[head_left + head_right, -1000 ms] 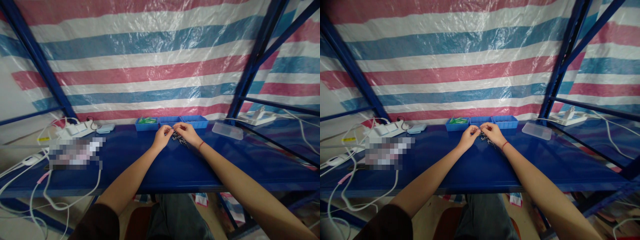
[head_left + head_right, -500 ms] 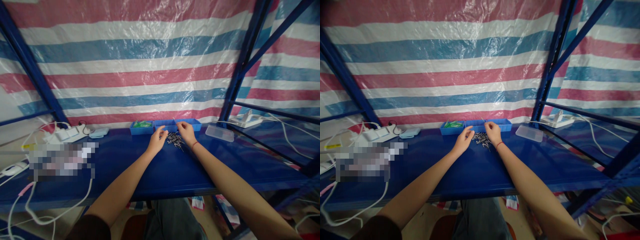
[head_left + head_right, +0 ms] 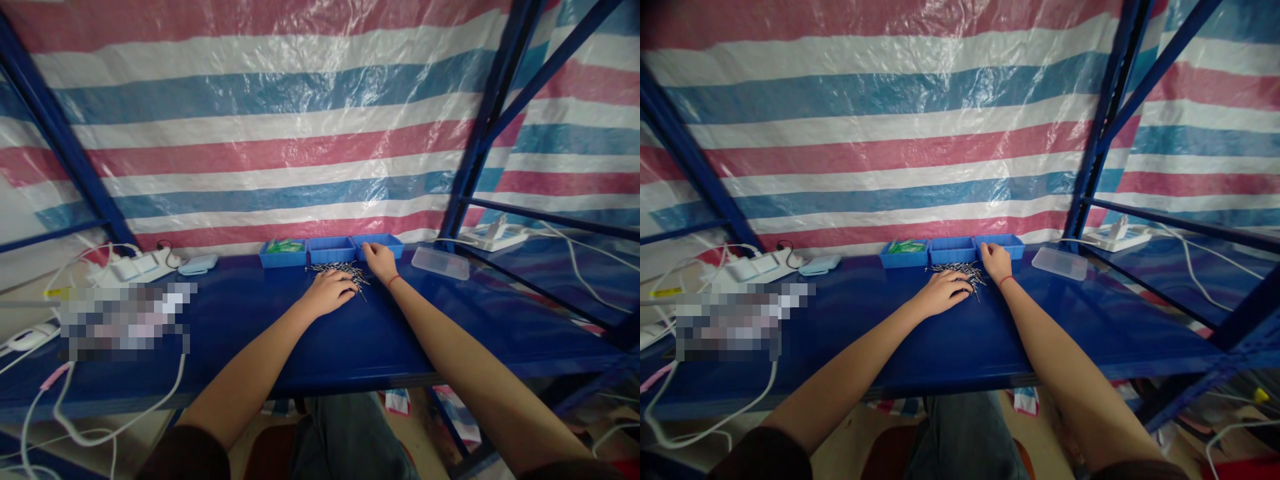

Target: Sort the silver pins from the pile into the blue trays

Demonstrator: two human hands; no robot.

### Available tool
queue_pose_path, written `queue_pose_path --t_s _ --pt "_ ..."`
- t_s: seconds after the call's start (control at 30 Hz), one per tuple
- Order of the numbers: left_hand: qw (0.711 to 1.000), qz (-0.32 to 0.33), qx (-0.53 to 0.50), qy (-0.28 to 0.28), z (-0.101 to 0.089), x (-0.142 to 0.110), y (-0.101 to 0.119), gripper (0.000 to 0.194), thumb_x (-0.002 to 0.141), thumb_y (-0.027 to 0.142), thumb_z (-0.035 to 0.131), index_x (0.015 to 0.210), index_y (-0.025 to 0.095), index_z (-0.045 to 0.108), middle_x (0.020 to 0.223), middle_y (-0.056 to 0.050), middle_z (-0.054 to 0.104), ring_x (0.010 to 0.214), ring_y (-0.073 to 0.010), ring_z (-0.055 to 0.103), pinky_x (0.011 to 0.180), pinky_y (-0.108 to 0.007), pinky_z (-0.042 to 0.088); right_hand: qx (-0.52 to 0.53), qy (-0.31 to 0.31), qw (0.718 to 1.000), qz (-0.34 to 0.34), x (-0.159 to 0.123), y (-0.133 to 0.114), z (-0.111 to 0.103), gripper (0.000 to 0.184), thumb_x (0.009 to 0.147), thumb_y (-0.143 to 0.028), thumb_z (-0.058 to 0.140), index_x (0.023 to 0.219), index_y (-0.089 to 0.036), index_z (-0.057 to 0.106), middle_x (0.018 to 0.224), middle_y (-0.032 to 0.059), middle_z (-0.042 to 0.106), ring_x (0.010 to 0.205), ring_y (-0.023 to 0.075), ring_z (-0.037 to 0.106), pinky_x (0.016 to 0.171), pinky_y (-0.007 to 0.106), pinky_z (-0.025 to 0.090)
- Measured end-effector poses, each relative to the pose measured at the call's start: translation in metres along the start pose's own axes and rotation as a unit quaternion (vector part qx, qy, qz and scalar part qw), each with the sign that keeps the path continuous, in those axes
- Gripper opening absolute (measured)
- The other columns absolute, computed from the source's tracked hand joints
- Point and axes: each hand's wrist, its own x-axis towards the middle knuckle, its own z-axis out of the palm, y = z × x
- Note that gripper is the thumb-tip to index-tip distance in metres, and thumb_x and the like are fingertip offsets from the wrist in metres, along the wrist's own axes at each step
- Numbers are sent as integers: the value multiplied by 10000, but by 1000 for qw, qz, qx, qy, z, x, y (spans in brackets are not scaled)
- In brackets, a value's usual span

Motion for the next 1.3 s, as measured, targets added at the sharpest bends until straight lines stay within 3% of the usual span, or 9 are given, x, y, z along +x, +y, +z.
queue_pose_path --t_s 0.13,0.23,0.7,0.87,1.0,1.1,1.2,1.3 --pt "999 18 22 -19 -6 2 5 186 875 307 467 911 242 638 1015 -20 631 989 -201 515 848 -343 364 17 -29 996 -79 -7 -11 5 378 837 -398 393 711 -149 649 706 78 655 669 185 569 619 271 372" --pt "998 34 52 -30 -7 2 7 177 882 285 462 858 210 621 913 -30 629 931 -202 524 815 -345 351 29 -50 993 -102 -12 -17 7 331 822 -361 416 732 -151 656 709 59 653 668 177 567 630 272 380" --pt "994 26 106 -32 -8 -1 7 137 868 301 499 862 197 589 930 -43 598 933 -213 512 778 -332 351 85 -147 973 -156 -30 -42 -2 241 772 -273 434 713 -161 639 664 14 621 603 135 527 596 245 373" --pt "993 -27 113 22 -7 0 4 148 897 260 424 904 171 541 946 -73 571 900 -212 520 781 -336 388 92 -161 971 -152 -31 -45 -6 271 799 -292 421 692 -161 633 650 12 623 611 141 537 604 252 385" --pt "985 -107 -8 133 -7 3 -8 196 920 203 319 884 166 508 910 -71 550 874 -183 532 805 -311 414 171 -199 952 -155 -33 -47 -5 251 797 -238 414 791 -169 655 758 16 655 710 148 569 702 275 419" --pt "960 -132 -111 219 -7 5 -19 168 915 210 321 875 178 480 870 -53 557 861 -166 539 809 -291 423 240 -271 917 -169 -38 -48 0 203 769 -271 492 860 -170 642 777 15 649 706 140 569 695 276 437" --pt "943 -148 -165 250 -7 6 -24 149 910 239 340 858 184 468 833 -34 566 802 -149 550 792 -282 428 306 -317 885 -148 -41 -50 5 231 746 -356 559 856 -160 612 746 19 637 650 125 568 645 264 449" --pt "926 -181 -203 262 -6 5 -25 145 910 252 340 864 184 459 797 -24 564 747 -141 556 758 -278 437 332 -287 892 -106 -40 -51 5 271 735 -421 575 778 -154 597 657 4 594 574 109 538 579 246 433"
